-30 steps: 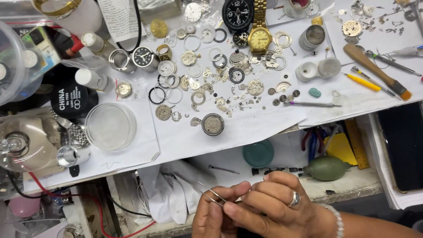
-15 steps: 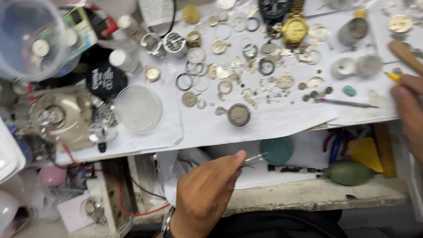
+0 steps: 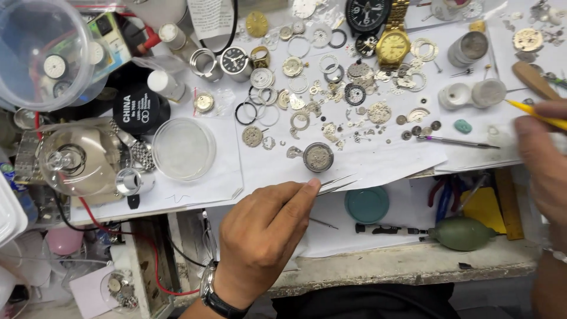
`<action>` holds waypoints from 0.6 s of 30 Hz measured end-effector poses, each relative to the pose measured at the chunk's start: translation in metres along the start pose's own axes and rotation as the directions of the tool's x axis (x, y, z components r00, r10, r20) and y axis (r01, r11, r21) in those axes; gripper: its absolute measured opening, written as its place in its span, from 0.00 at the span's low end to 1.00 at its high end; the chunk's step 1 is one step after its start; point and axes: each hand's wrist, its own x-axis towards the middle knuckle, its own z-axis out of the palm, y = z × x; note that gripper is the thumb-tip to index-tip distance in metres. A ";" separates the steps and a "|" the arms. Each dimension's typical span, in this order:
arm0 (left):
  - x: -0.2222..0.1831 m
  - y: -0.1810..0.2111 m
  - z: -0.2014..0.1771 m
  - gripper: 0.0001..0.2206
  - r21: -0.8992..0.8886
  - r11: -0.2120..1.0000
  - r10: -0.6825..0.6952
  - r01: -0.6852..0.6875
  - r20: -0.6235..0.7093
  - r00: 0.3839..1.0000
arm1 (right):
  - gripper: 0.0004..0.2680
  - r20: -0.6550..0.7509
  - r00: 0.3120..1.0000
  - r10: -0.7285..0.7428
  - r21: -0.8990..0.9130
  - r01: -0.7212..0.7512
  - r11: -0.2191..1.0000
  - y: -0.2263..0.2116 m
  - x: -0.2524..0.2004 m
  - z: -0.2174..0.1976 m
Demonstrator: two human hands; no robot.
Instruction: Repairing a mechanical watch movement by precisely placing tiny gears and parts using tweezers and a probe.
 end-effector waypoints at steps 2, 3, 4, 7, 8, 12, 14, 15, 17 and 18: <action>0.005 0.001 -0.001 0.11 0.040 0.999 -0.004 0.005 -0.013 1.000 | 0.12 -0.006 1.000 0.020 0.171 -0.018 0.985 -0.091 0.017 -0.012; 0.007 0.001 0.000 0.11 0.036 0.999 -0.003 0.003 -0.017 1.000 | 0.12 -0.009 1.000 0.019 0.166 -0.017 0.986 -0.089 0.018 -0.007; 0.009 0.001 0.000 0.10 0.048 0.999 -0.001 0.002 -0.022 1.000 | 0.09 -0.054 0.998 0.015 0.240 -0.001 0.971 -0.088 0.018 -0.002; 0.010 0.000 0.000 0.11 0.052 0.999 0.006 -0.006 -0.014 1.000 | 0.05 -0.131 0.986 -0.105 0.236 0.134 0.963 -0.090 0.021 0.005; 0.011 -0.001 0.000 0.12 0.044 0.999 0.014 -0.014 0.002 1.000 | 0.04 -0.151 0.963 -0.223 0.158 0.246 0.956 -0.092 0.022 0.005; 0.014 -0.002 0.001 0.10 0.032 0.999 0.021 -0.021 0.000 1.000 | 0.03 -0.148 0.945 -0.293 0.049 0.303 0.952 -0.096 0.023 0.004; 0.015 -0.003 0.001 0.10 0.012 1.000 0.012 -0.012 0.006 1.000 | 0.03 -0.144 0.951 -0.275 0.049 0.284 0.958 -0.098 0.023 0.005; 0.015 -0.003 0.001 0.10 0.013 1.000 0.010 -0.010 0.004 1.000 | 0.03 -0.142 0.950 -0.278 0.049 0.287 0.957 -0.098 0.024 0.005; 0.015 -0.003 0.001 0.10 0.022 1.000 0.008 -0.008 0.011 1.000 | 0.03 -0.138 0.945 -0.296 0.032 0.303 0.952 -0.099 0.025 0.005; 0.015 -0.003 0.001 0.10 0.023 1.000 0.006 -0.007 0.011 1.000 | 0.03 -0.137 0.945 -0.296 0.033 0.303 0.952 -0.100 0.025 0.006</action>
